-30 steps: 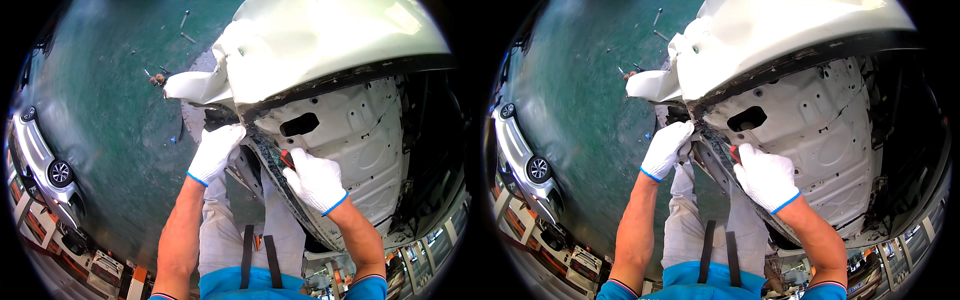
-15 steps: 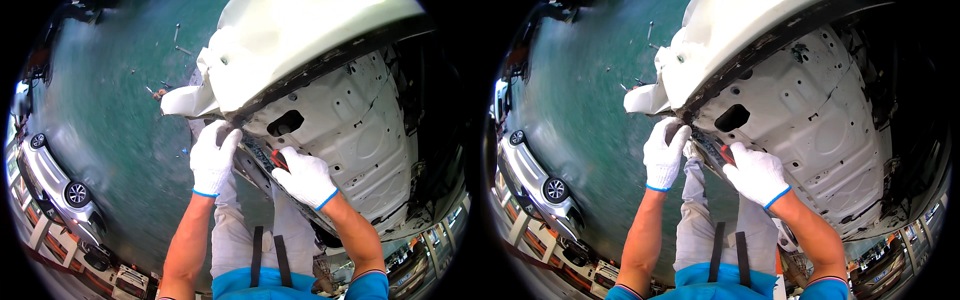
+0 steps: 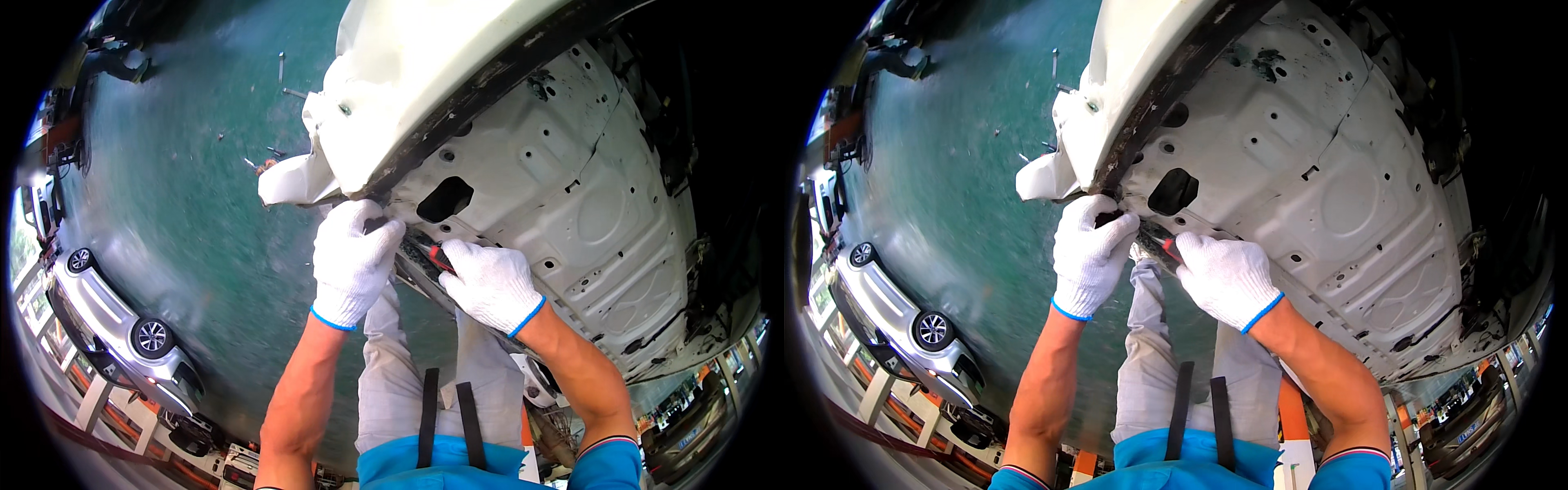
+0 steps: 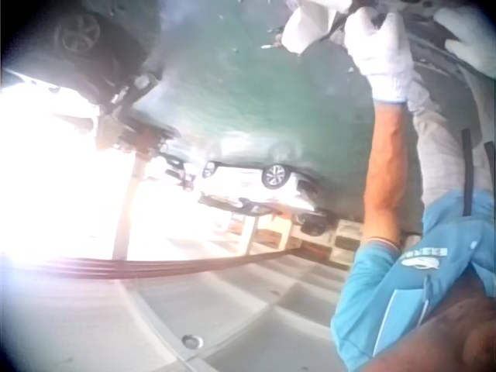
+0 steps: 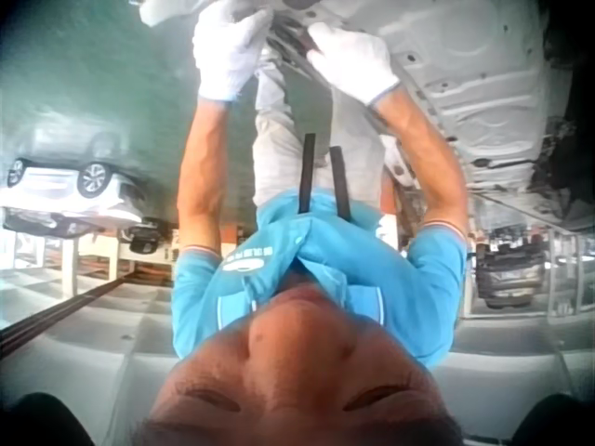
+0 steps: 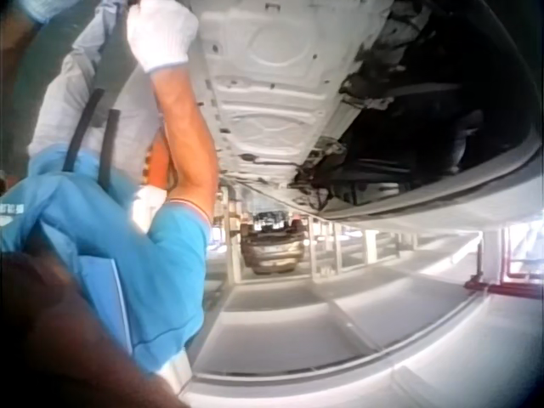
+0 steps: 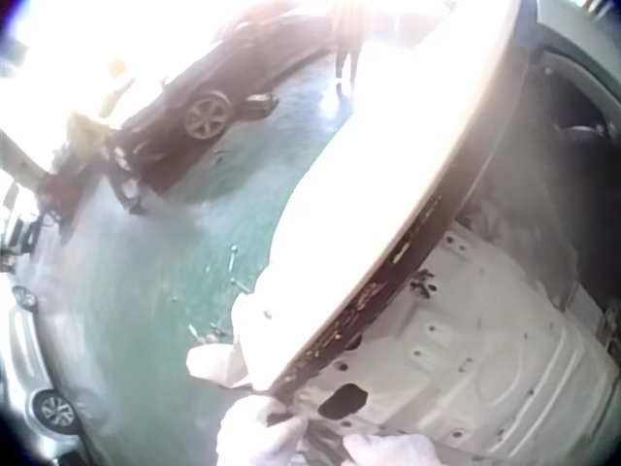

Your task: The person uses a utility knife to scrape and peel away old sealant from the windshield frame of a white car. They carefully work along the edges of the metal frame, removing the black adhesive material in strips.

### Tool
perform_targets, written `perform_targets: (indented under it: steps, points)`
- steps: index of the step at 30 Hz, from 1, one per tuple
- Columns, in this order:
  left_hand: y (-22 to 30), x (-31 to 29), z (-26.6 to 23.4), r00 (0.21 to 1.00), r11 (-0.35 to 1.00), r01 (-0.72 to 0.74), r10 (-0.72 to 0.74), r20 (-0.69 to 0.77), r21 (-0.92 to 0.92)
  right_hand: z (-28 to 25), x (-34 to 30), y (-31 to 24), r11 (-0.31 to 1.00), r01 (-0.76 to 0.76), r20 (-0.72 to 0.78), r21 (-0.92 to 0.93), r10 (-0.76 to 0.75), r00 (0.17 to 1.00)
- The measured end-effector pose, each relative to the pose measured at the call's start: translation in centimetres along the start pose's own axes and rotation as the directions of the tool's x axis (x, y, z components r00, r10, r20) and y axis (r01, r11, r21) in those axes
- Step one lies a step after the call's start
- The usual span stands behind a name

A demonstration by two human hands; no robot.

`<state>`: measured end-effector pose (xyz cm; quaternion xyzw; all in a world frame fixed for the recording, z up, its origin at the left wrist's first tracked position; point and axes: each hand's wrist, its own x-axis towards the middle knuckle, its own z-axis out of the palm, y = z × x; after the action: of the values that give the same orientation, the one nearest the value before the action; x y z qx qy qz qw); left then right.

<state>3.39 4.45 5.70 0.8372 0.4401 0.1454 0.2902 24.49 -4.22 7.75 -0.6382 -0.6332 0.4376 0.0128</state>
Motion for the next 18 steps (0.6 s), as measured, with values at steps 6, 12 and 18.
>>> perform_targets:
  steps: [6, 12, 18]
  points:
    - [0.0, 0.0, 0.2, 0.999, 0.999, -0.014, 0.012, 0.051, 0.037, 0.2, -0.1, 0.2, 0.992, 0.082, -0.083, -0.093, -0.090, 0.993]
    - [-0.4, -0.1, 0.7, 0.998, 0.997, -0.045, 0.043, 0.035, 0.061, 0.9, -0.1, 0.5, 0.972, 0.130, -0.177, -0.197, -0.165, 0.970]
    - [-0.4, -0.2, 0.8, 0.998, 0.998, -0.038, 0.036, 0.048, 0.048, 1.6, -0.1, 1.1, 0.956, 0.178, -0.231, -0.235, -0.232, 0.945]
